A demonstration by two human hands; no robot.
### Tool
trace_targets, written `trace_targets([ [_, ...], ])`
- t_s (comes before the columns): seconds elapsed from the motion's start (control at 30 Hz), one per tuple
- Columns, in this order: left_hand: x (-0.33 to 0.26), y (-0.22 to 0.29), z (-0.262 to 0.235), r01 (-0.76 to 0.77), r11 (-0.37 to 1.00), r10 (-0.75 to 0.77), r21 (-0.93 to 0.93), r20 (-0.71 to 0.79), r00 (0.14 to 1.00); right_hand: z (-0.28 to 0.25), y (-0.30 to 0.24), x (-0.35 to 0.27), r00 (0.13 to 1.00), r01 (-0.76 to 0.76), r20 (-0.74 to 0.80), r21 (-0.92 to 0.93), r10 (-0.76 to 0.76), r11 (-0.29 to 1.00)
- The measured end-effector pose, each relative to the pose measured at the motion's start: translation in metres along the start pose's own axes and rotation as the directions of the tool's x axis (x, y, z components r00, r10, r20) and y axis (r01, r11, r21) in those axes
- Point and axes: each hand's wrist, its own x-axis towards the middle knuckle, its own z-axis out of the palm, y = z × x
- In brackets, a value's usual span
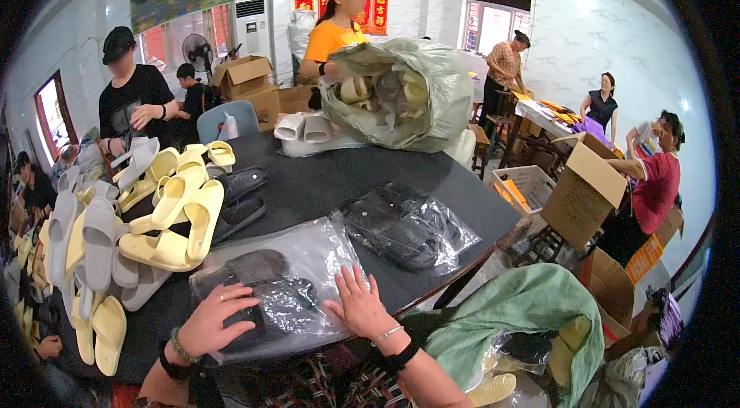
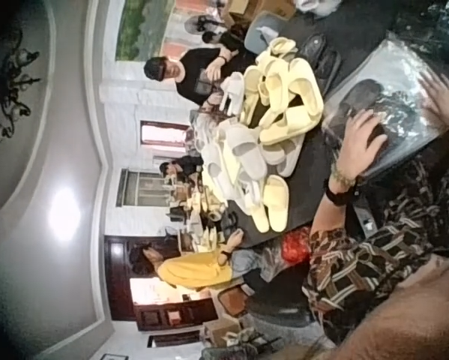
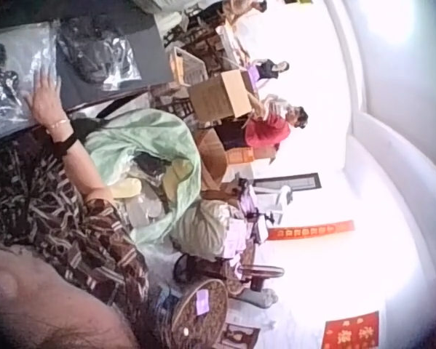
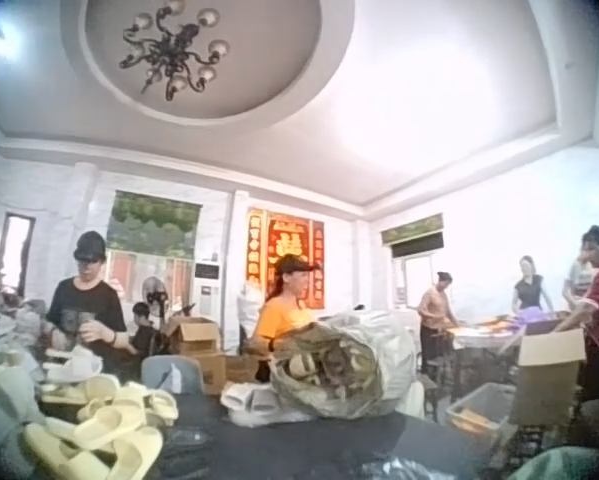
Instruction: Packing pairs of slippers into plastic bags at a shared workspace.
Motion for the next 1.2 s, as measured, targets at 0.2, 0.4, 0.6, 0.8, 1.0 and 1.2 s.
trace_targets([
  [0.2, -0.019, -0.006, 0.0, 0.057, 0.998, -0.057, -0.008, -0.139, 0.989, 0.005, 0.006, 0.017, 0.999, -0.011, -0.041, 0.162, 0.017, 0.987],
  [0.4, -0.045, -0.017, -0.009, 0.2, 0.979, -0.197, -0.023, -0.32, 0.927, 0.045, 0.01, 0.011, 0.999, -0.039, 0.039, 0.109, 0.035, 0.993],
  [0.6, -0.067, -0.05, -0.004, 0.334, 0.92, -0.392, -0.207, -0.429, 0.814, 0.039, 0.002, 0.007, 1.0, -0.021, -0.021, 0.019, 0.021, 1.0],
  [0.8, -0.084, -0.089, 0.01, 0.476, 0.862, -0.503, -0.175, -0.405, 0.763, 0.043, 0.003, 0.004, 0.997, -0.072, 0.002, -0.028, 0.072, 0.997],
  [1.0, -0.093, -0.113, 0.023, 0.556, 0.808, -0.588, -0.193, -0.24, 0.772, 0.041, 0.003, 0.007, 0.998, -0.038, -0.05, -0.04, 0.036, 0.998],
  [1.2, -0.077, -0.094, 0.016, 0.545, 0.832, -0.545, -0.101, 0.032, 0.838, 0.042, 0.005, 0.003, 0.995, -0.047, -0.087, -0.045, 0.042, 0.998],
])
